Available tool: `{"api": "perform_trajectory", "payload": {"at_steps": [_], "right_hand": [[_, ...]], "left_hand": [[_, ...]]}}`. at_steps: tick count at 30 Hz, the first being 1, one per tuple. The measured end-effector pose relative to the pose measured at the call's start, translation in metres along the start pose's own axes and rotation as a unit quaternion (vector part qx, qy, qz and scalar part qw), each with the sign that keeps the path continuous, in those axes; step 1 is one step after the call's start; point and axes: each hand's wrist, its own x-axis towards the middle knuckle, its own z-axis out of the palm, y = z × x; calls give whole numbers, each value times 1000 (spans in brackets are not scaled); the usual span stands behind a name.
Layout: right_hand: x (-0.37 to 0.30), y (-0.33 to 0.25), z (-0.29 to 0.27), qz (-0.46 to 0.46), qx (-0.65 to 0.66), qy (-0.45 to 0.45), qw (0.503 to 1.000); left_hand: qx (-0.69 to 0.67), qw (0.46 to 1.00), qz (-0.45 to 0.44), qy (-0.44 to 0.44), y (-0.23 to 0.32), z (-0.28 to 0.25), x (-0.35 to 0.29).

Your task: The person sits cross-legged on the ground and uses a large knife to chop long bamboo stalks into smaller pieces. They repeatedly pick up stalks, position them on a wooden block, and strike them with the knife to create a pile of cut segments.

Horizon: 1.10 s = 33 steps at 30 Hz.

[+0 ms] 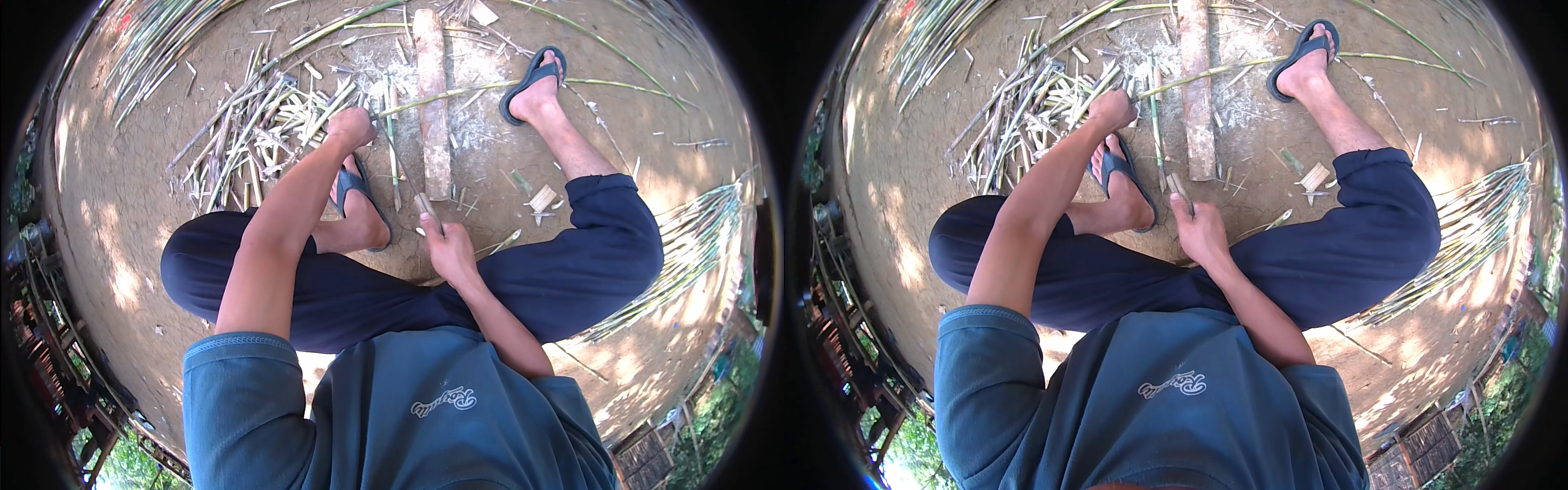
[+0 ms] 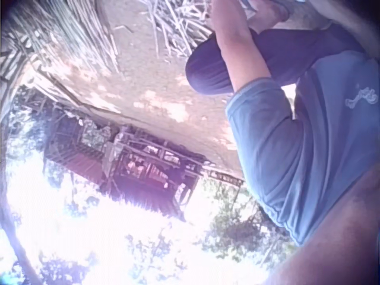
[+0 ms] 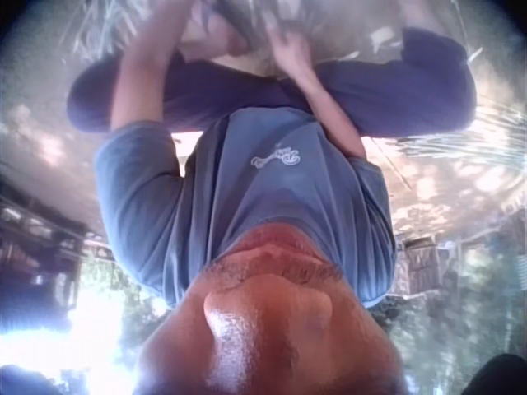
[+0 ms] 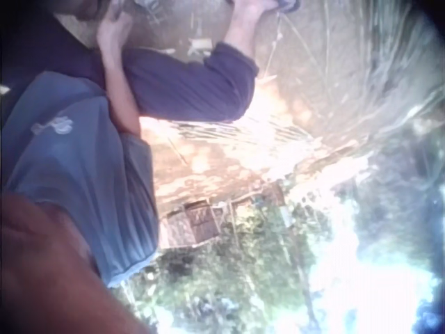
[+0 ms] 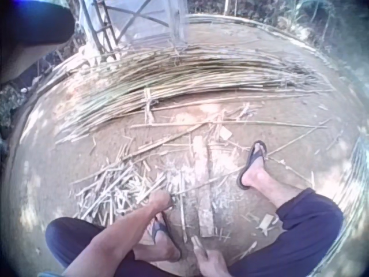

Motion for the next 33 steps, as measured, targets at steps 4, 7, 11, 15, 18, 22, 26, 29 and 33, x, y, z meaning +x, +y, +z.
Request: {"api": "perform_trajectory", "payload": {"at_steps": [4,7,11,15,18,22,26,29,33], "right_hand": [[-17,-6,-6,51,10,-4,999],[-10,-5,-1,51,-21,-11,998],[54,-21,24,35,-33,1,999],[84,-42,33,39,-32,-6,999],[36,-18,20,34,-23,-7,999],[-11,11,-4,73,8,-26,997],[81,-35,18,43,23,1,999],[127,-62,27,65,-11,-22,998],[52,-12,7,-12,-42,0,999]], "left_hand": [[-16,1000,-16,-11,5,-6,-3],[-32,999,-31,-7,1,-2,-1],[-42,998,-40,-6,4,3,2],[-35,999,-23,7,-1,7,9],[-36,999,-27,-2,-4,9,11],[-55,998,-31,-6,1,4,12],[-62,998,-33,5,4,4,9],[-33,999,-15,-11,8,-1,12],[-53,998,-22,-8,0,3,10]]}}
